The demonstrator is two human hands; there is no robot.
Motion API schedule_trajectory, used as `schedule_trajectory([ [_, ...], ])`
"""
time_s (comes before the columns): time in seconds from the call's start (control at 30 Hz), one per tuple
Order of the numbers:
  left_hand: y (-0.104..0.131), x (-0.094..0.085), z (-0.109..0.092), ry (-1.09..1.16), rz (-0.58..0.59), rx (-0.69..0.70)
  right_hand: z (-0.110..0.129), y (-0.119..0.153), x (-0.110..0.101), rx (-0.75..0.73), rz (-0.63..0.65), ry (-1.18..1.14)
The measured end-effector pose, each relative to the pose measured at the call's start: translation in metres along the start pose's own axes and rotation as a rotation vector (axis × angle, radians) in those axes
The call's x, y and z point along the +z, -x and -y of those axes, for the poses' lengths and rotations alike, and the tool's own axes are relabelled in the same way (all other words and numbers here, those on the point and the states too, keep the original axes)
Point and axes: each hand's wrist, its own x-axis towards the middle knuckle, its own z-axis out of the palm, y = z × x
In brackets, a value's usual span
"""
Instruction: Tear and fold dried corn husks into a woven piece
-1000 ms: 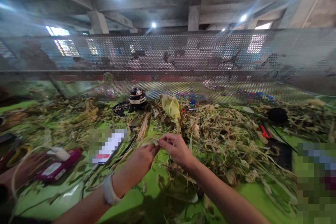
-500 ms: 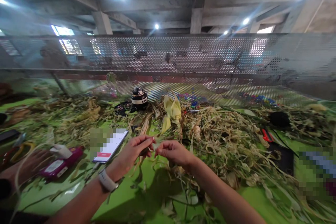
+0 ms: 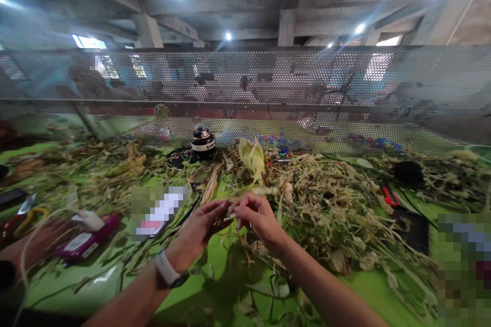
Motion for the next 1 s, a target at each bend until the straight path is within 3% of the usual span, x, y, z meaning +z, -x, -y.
schedule_trajectory([
  [0.07,0.0,0.002,0.001,0.006,-0.031,0.025,-0.002,-0.001,-0.002,0.066,-0.007,0.043],
  [0.23,-0.007,0.0,0.009,-0.084,-0.103,0.123,-0.011,0.001,0.001,-0.121,0.025,0.828],
  [0.3,-0.009,-0.001,0.012,-0.125,-0.105,0.15,-0.015,0.001,0.004,-0.185,0.092,0.988],
  [0.4,-0.009,-0.003,0.014,-0.14,-0.077,0.167,-0.016,0.0,0.006,-0.271,0.203,0.942],
  [0.57,-0.005,-0.006,0.012,-0.201,-0.083,0.166,-0.006,-0.003,0.003,-0.209,0.087,0.765],
  [0.83,-0.004,-0.003,0.015,-0.091,-0.114,0.072,-0.009,0.0,0.004,-0.159,0.184,1.134],
  [1.0,-0.005,-0.002,0.017,-0.096,-0.109,0.074,-0.014,-0.001,0.008,-0.16,0.199,0.838],
])
